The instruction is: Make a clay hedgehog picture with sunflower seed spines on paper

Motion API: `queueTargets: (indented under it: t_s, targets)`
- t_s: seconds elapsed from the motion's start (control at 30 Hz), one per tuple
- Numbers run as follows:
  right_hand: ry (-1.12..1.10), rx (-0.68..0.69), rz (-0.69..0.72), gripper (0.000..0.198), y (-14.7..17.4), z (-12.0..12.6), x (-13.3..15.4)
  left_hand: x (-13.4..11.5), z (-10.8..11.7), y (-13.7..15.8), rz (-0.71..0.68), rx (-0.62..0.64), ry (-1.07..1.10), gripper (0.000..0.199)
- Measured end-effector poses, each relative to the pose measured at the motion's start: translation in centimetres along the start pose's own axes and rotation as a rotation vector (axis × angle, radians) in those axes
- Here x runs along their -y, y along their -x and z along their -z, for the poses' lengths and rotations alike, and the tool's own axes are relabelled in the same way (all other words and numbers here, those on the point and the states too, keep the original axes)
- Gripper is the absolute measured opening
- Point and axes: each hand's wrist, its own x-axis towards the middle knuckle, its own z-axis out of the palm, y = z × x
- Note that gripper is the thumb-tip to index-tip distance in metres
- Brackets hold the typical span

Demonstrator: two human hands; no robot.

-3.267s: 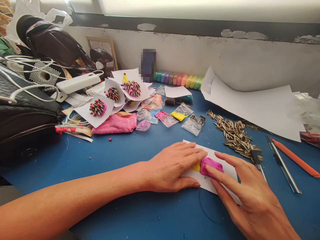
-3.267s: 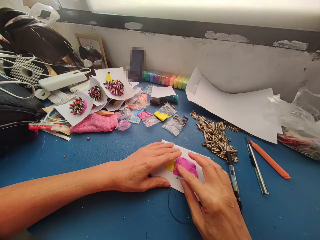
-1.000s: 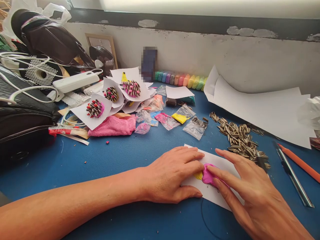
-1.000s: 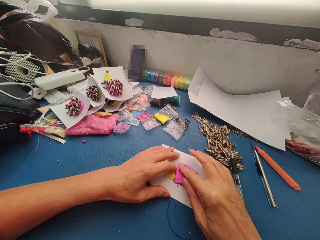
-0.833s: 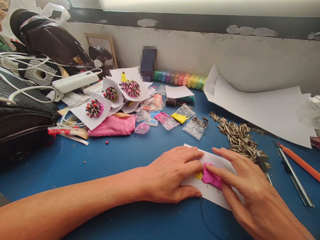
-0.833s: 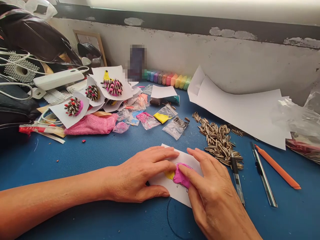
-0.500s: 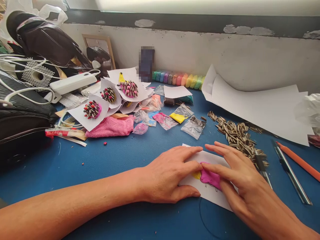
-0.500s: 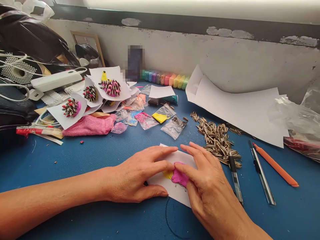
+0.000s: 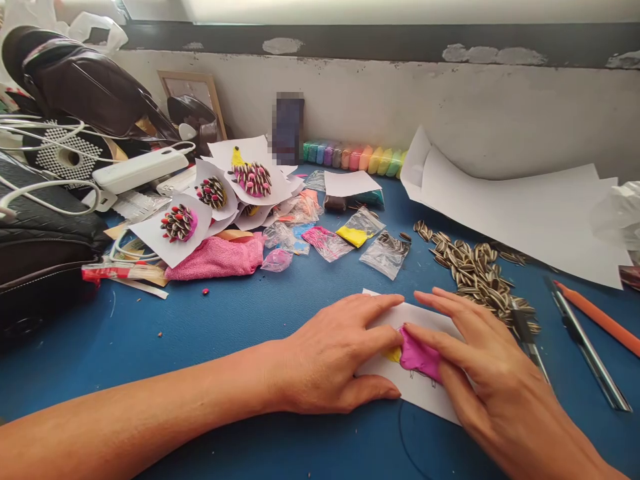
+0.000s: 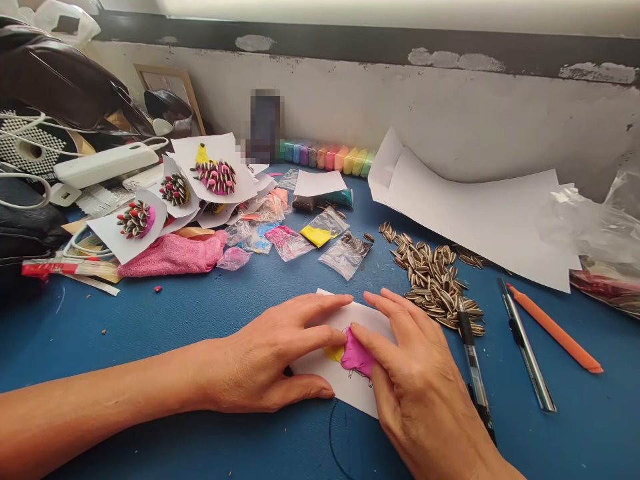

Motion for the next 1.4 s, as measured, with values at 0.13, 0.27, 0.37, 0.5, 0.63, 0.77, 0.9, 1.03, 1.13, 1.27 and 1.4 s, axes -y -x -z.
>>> queueTargets:
  t_s: [0.13,0.27,0.37,0.5,0.63,0.77,0.9,1.03,1.13,1.27,1.4]
  targets:
    - [-0.024,-0.003,0.018,0.028,-0.2,-0.1,0.1,0.0,0.0,0.0,-0.018,-0.009,-0.003,0.051]
    - [-0.069,0.007,-0.006,0.030,-0.5,-0.1,0.0,0.0,-0.1,0.1,-0.019,-0.013,-0.003,0.047]
    - [-0.097,0.032,-0.035,0.033,-0.8,0.0,-0.1,0.0,-0.1,0.1,-0.012,-0.010,-0.003,0.047]
    - [-0.123,0.084,-0.077,0.038,-0.9,0.3,-0.2,0.0,0.0,0.0,-0.010,-0.013,0.001,0.046]
    - [-0.093,0.047,-0.110,0.037,-0.8,0.3,-0.1,0.0,0.0,0.0,-0.003,-0.005,-0.002,0.043]
    - [-0.084,0.072,-0.085,0.035,-1.2,0.4,0.2,0.0,0.0,0.1,-0.014,-0.009,-0.018,0.049]
    - [-0.091,0.103,-0.081,0.035,-1.3,0.6,0.3,-0.1,-0.1,0.1,-0.016,-0.012,-0.013,0.049]
    - [-0.044,0.049,-0.097,0.036,-0.8,1.0,-0.1,-0.1,0.1,0.0,-0.008,-0.004,-0.009,0.042]
    - [0.037,0.014,-0.088,0.035,-0.2,1.3,-0.5,-0.1,0.2,-0.1,-0.015,-0.004,-0.004,0.041]
    - [0.100,-0.001,-0.037,0.034,0.4,1.3,-0.5,-0.1,0.2,-0.1,-0.016,-0.009,-0.010,0.043]
    - [0.109,0.011,-0.010,0.035,0.6,0.7,-0.3,-0.1,0.1,-0.1,-0.013,-0.014,-0.005,0.045]
